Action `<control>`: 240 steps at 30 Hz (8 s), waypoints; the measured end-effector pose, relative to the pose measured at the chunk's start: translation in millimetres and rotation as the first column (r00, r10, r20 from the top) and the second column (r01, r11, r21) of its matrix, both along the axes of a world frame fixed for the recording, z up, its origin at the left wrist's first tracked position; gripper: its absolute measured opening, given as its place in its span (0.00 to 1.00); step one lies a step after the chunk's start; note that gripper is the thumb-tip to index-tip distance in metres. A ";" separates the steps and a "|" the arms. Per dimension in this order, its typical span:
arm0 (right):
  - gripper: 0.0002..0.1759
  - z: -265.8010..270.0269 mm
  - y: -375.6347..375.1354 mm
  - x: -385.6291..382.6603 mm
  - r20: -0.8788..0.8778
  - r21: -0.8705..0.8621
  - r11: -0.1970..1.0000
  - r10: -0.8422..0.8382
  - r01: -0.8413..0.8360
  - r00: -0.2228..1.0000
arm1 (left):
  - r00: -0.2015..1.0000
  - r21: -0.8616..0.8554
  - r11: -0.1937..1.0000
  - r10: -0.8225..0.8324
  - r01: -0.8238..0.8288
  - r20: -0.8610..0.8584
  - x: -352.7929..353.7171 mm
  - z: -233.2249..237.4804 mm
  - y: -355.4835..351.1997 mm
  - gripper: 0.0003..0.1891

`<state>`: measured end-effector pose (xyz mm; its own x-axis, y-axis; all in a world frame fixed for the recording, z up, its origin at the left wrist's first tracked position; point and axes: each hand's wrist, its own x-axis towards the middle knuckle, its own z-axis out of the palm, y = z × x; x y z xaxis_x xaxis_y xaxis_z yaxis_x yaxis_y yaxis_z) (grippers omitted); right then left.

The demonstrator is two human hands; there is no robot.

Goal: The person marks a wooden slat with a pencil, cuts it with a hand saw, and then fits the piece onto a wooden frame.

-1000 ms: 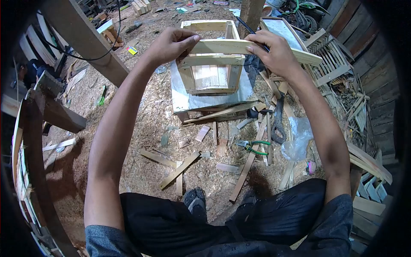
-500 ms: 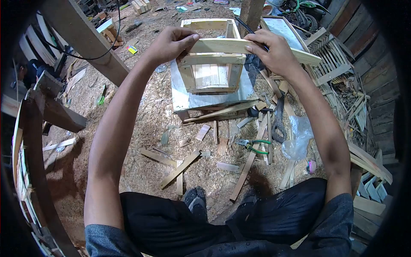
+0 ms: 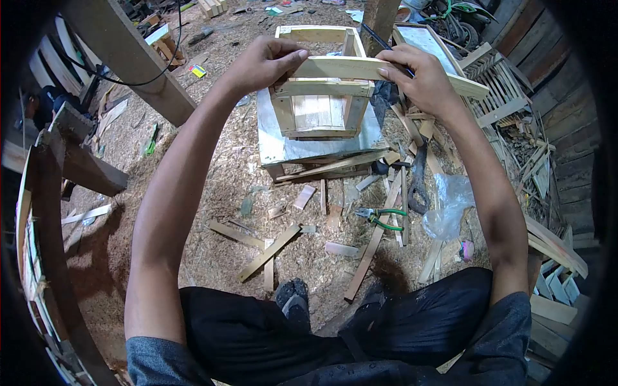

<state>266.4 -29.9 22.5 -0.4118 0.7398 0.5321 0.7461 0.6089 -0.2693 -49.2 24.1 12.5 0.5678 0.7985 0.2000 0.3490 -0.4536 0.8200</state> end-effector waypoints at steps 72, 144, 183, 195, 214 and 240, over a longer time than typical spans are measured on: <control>0.24 -5.8 -25.6 -19.9 -0.253 0.219 0.968 -0.065 0.123 0.965 | 0.837 0.549 0.832 0.240 0.084 -0.492 41.4 4.6 -11.1 0.21; 0.17 -17.4 -0.3 -42.1 -0.146 0.144 0.990 0.017 0.004 0.989 | 0.913 -0.062 0.937 0.348 -0.343 0.215 5.1 -3.0 -10.7 0.18; 0.11 10.4 13.2 -41.8 -0.044 -0.004 0.975 0.222 -0.222 0.974 | 0.963 -0.165 0.970 0.208 -0.180 0.171 -21.9 -21.3 -10.5 0.15; 0.10 8.5 14.3 -44.9 -0.058 -0.003 0.976 0.215 -0.216 0.975 | 0.973 0.251 0.942 0.205 -0.225 0.102 23.2 -16.3 -10.7 0.21; 0.16 9.1 -19.2 -48.9 -0.507 0.172 0.983 0.140 -0.059 0.850 | 0.960 0.231 0.966 0.172 -0.120 -0.219 25.0 -16.0 -7.1 0.14; 0.09 -14.4 -16.5 -54.2 -0.391 0.222 0.972 0.154 -0.070 0.907 | 0.991 0.210 0.972 0.124 -0.110 -0.056 22.5 -18.2 -7.0 0.20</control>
<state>212.3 -46.4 8.2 -0.2047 0.5630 0.8007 0.5230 0.7543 -0.3968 -26.6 17.0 -5.8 0.4912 0.8057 0.3312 0.4611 -0.5630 0.6858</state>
